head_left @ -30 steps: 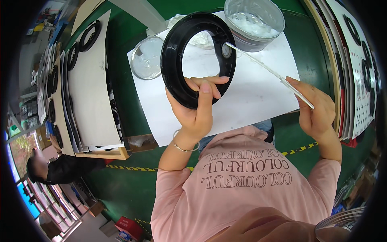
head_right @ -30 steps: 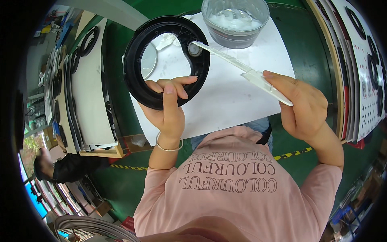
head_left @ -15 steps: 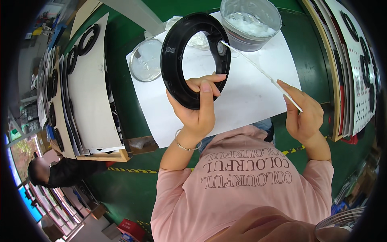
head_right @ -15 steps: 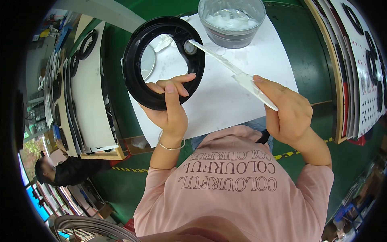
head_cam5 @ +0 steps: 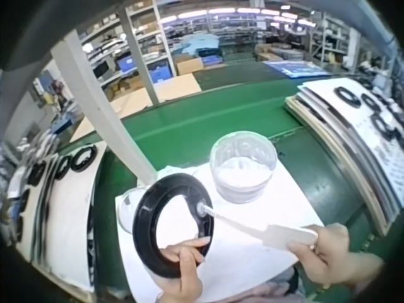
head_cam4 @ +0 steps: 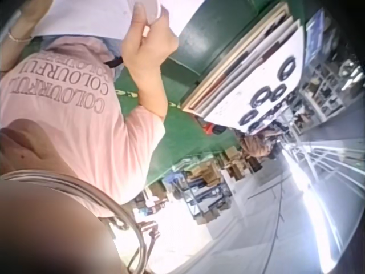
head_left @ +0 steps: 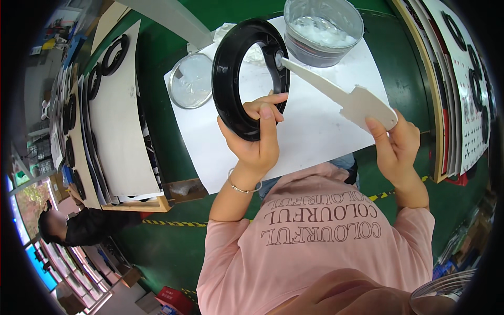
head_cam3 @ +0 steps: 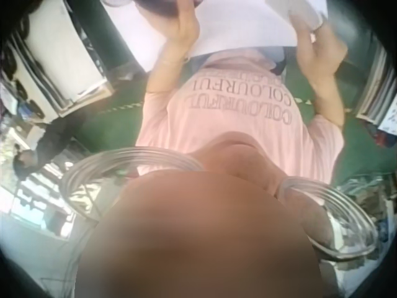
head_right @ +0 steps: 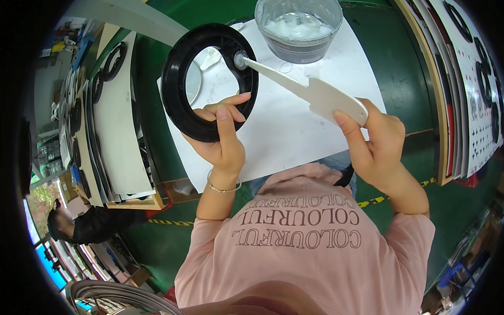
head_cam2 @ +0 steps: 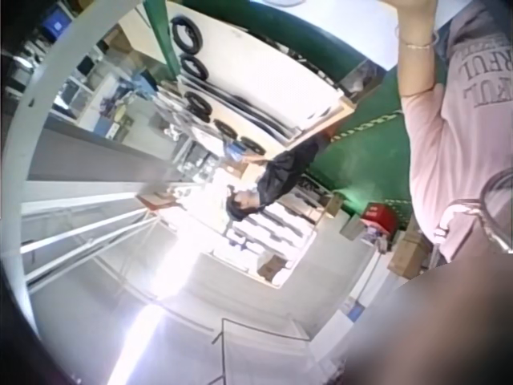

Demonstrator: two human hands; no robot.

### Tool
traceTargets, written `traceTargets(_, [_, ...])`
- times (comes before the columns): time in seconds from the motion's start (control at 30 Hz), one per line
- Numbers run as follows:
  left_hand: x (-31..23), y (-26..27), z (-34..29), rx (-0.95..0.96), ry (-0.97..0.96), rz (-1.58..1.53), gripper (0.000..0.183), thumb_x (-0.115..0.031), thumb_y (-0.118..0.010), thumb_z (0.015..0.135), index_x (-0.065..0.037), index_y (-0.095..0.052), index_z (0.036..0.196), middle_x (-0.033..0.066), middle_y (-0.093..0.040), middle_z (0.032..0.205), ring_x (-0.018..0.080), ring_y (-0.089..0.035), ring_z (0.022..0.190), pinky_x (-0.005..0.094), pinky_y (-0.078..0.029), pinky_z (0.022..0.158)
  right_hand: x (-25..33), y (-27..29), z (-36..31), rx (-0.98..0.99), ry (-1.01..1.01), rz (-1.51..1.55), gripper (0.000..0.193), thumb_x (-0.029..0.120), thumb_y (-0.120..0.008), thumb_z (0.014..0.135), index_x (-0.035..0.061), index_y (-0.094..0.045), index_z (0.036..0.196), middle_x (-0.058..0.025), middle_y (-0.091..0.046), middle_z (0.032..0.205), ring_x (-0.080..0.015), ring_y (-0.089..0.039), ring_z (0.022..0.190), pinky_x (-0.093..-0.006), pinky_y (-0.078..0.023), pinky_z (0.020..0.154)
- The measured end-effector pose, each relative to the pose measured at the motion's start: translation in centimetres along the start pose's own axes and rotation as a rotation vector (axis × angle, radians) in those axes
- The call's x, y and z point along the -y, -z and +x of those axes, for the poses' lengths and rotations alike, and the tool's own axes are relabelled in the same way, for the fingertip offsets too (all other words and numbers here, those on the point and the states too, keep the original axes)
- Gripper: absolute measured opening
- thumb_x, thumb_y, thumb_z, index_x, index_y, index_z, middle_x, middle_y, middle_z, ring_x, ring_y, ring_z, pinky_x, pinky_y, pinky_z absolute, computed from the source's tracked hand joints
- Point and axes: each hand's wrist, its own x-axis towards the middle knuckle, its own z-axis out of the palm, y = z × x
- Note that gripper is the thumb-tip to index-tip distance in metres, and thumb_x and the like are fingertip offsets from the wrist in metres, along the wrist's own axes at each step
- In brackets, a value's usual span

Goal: Applying white thermal paste or adhesive to black plastic rings using a small plastic spatula on a manufacturing workbench.

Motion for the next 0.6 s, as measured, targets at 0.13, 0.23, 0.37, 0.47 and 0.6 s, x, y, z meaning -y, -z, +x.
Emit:
traceTargets(0.13, [0.1, 0.3, -0.1, 0.075, -0.042, 0.079, 0.018, 0.003, -0.042, 0.083, 0.001, -0.029, 0.095, 0.0113, -0.052, 0.065, 0.0232, -0.06, 0.071, 0.0358, -0.046, 0.074, -0.6, 0.2, 0.2, 0.033, -0.287, 0.317, 0.02, 0.005, -0.056, 0.08, -0.0072, -0.055, 0.096, -0.0041, -0.058, 0.072, -0.007, -0.051, 0.06, -0.0174, -0.038, 0.054])
traceTargets(0.23, [0.3, 0.1, -0.2, 0.074, -0.035, 0.067, 0.015, 0.004, -0.042, 0.083, 0.0, -0.029, 0.09, 0.0114, -0.052, 0.065, 0.0235, -0.06, 0.072, 0.0364, -0.046, 0.074, -0.7, -0.2, 0.5, 0.012, -0.417, 0.561, 0.023, 0.008, -0.055, 0.081, -0.0066, -0.054, 0.099, -0.0058, -0.06, 0.075, -0.0081, -0.053, 0.063, -0.0191, -0.041, 0.056])
traceTargets(0.37, [-0.2, 0.2, -0.1, 0.008, 0.074, -0.015, 0.014, 0.003, -0.041, 0.083, 0.0, -0.029, 0.09, 0.0114, -0.052, 0.064, 0.0239, -0.06, 0.072, 0.035, -0.046, 0.071, -1.9, -0.2, 1.0, 0.089, -0.531, 0.803, 0.026, 0.014, -0.053, 0.082, -0.0052, -0.053, 0.1, -0.0103, -0.061, 0.08, -0.0135, -0.058, 0.066, -0.0239, -0.047, 0.056])
traceTargets(0.47, [-0.1, 0.2, 0.0, -0.004, 0.076, -0.106, 0.01, 0.002, -0.04, 0.084, -0.002, -0.031, 0.086, 0.01, -0.051, 0.063, 0.0242, -0.06, 0.072, 0.0335, -0.046, 0.068, -2.4, -0.9, 1.0, 0.07, -0.603, 0.871, 0.026, 0.016, -0.052, 0.082, -0.0048, -0.053, 0.098, -0.0113, -0.061, 0.081, -0.015, -0.059, 0.065, -0.0249, -0.047, 0.054])
traceTargets(0.6, [-0.1, 0.7, 0.4, -0.035, 0.143, -0.184, 0.01, 0.0, -0.041, 0.084, -0.003, -0.032, 0.081, 0.0081, -0.049, 0.06, 0.025, -0.06, 0.069, 0.0342, -0.046, 0.068, -3.0, -1.5, 1.1, 0.071, -0.687, 0.981, 0.025, 0.015, -0.051, 0.083, -0.0049, -0.052, 0.099, -0.0111, -0.06, 0.083, -0.0148, -0.059, 0.067, -0.0252, -0.047, 0.054])
